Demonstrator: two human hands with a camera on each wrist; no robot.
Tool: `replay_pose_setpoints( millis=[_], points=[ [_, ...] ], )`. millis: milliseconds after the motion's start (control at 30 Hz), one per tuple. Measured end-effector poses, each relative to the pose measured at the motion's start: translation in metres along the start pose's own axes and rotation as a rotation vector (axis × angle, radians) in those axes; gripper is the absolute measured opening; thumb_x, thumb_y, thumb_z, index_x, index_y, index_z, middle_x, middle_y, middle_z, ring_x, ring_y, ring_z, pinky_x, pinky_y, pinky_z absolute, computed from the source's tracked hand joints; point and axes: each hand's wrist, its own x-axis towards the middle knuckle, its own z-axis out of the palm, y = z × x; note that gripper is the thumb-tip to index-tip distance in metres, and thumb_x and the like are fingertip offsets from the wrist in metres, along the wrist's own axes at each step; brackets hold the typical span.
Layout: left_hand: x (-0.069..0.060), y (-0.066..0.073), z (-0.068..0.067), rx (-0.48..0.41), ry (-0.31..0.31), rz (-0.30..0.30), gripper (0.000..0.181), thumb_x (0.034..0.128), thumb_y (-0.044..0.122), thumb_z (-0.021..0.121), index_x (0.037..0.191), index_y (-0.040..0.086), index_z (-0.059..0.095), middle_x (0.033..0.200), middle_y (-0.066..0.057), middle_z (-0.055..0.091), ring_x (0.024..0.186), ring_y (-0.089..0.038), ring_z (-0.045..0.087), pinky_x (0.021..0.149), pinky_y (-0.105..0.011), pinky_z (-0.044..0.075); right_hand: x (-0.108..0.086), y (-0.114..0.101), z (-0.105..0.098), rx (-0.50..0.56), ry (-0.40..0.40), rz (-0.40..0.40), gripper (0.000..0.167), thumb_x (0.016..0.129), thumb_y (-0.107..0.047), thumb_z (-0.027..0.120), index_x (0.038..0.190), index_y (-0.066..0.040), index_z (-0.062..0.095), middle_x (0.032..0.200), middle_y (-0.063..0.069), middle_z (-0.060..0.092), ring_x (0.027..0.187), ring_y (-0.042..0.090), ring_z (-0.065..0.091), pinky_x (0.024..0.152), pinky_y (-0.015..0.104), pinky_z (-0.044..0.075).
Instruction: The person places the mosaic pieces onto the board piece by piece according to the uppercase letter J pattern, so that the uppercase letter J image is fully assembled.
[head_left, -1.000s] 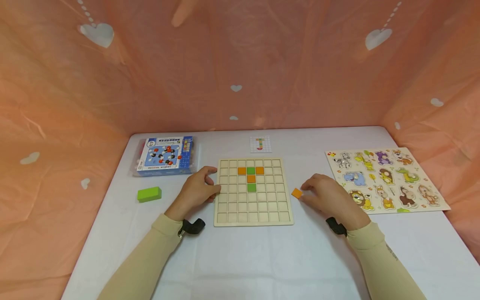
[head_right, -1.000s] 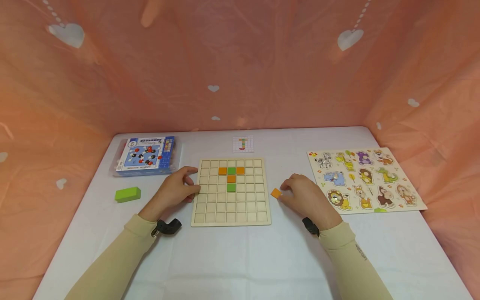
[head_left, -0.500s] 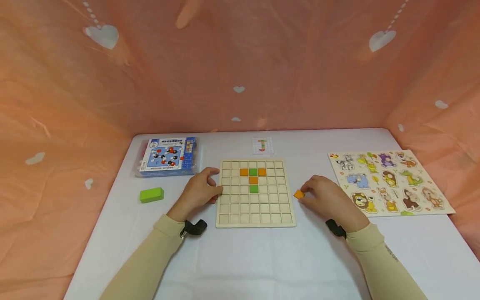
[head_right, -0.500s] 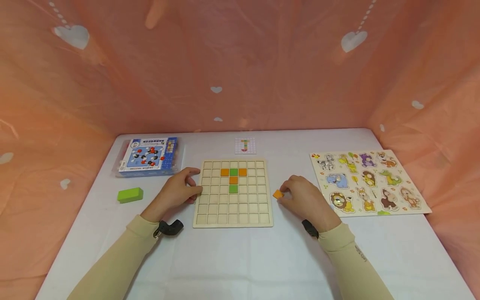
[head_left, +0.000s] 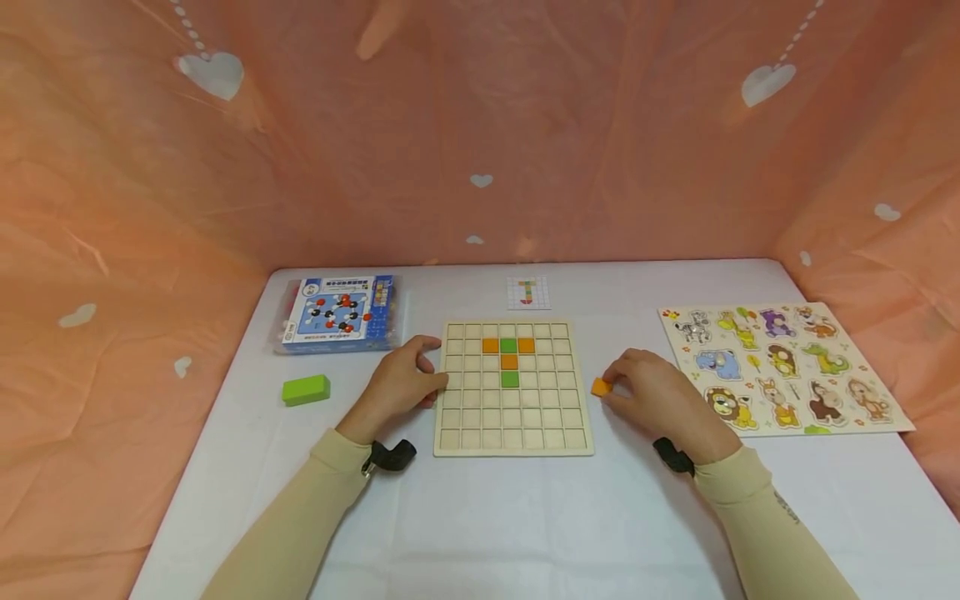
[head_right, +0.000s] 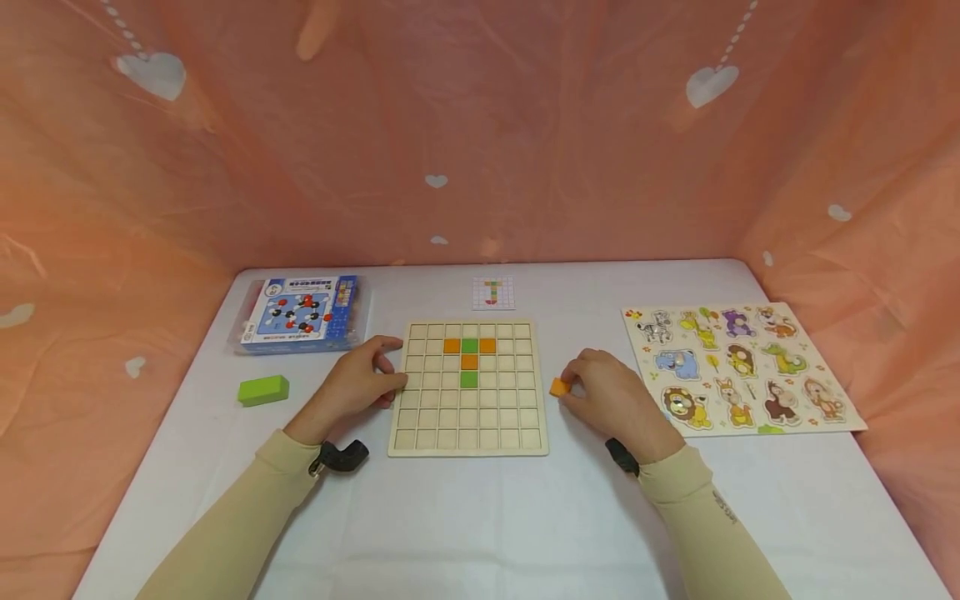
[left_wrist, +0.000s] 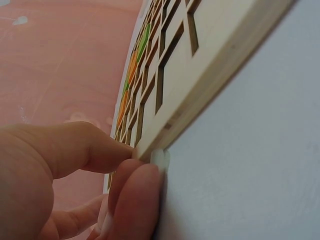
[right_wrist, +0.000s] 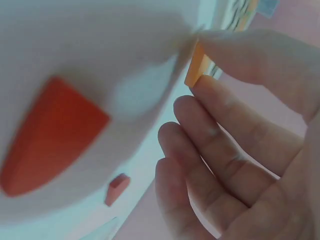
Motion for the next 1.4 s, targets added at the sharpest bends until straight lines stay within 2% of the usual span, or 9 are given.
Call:
replay_pose_setpoints(
  millis=[167,367,567,700,933,1133,1400],
  points=[
    [0.0,0.001,0.0,-0.001,0.003,-0.011,0.063,0.0953,0.018,0.078,0.154,0.014,0.054,0.108,-0.013,0.065,0.067,-0.016,0.07,0.063,-0.027,0.059,0.012,-0.011,0.001,0.008,0.009,-0.028,0.015,0.094,-0.02,0.08,0.102,-0.008,0.081,0.101,0.002,0.073,0.098,0.024,0.069,0.093,0.049,0.059],
    [0.001,0.002,0.003,-0.015,-0.008,-0.004,0.064,0.0951,0.018,0.079,0.154,0.014,0.054,0.108,-0.012,0.065,0.067,-0.016,0.071,0.063,-0.027,0.059,0.029,-0.037,0.01,0.041,-0.018,-0.031,0.016,0.093,-0.02,0.08,0.105,-0.009,0.081,0.104,0.001,0.072,0.098,0.022,0.066,0.092,0.045,0.059],
    [0.001,0.003,0.004,-0.015,-0.008,0.002,0.063,0.0947,0.017,0.079,0.153,0.014,0.055,0.106,-0.013,0.064,0.066,-0.017,0.07,0.062,-0.027,0.059,0.04,-0.064,0.019,0.073,-0.037,-0.107,0.017,0.092,-0.017,0.082,0.106,-0.008,0.081,0.107,0.003,0.072,0.106,0.023,0.067,0.095,0.044,0.06],
    [0.001,0.003,0.004,-0.018,-0.004,0.004,0.063,0.0947,0.017,0.079,0.153,0.013,0.055,0.106,-0.013,0.064,0.066,-0.017,0.07,0.062,-0.028,0.059,0.042,-0.077,0.025,0.072,-0.053,-0.15,0.015,0.091,-0.016,0.083,0.104,-0.008,0.083,0.104,0.001,0.073,0.104,0.021,0.067,0.093,0.041,0.06],
    [0.0,0.0,0.001,0.003,0.0,-0.01,0.063,0.0948,0.018,0.078,0.153,0.014,0.054,0.107,-0.013,0.065,0.067,-0.017,0.071,0.063,-0.028,0.059,0.042,-0.088,0.033,0.049,-0.039,-0.208,0.012,0.09,-0.017,0.086,0.1,-0.011,0.083,0.098,-0.003,0.069,0.097,0.016,0.063,0.084,0.033,0.058],
    [0.001,0.001,-0.001,0.007,0.003,0.002,0.063,0.0948,0.019,0.079,0.153,0.014,0.055,0.108,-0.012,0.065,0.068,-0.017,0.071,0.063,-0.028,0.058,0.043,-0.092,0.035,0.034,-0.022,-0.226,0.009,0.09,-0.013,0.083,0.099,-0.011,0.083,0.097,-0.002,0.069,0.096,0.017,0.063,0.082,0.031,0.058],
    [-0.001,0.003,-0.001,0.005,-0.004,-0.016,0.063,0.0955,0.017,0.076,0.154,0.014,0.053,0.105,-0.013,0.064,0.067,-0.018,0.07,0.063,-0.028,0.06,0.044,-0.093,0.04,0.003,-0.011,-0.249,0.01,0.09,-0.011,0.081,0.1,-0.01,0.083,0.096,-0.001,0.069,0.097,0.019,0.066,0.082,0.034,0.061]
  ],
)
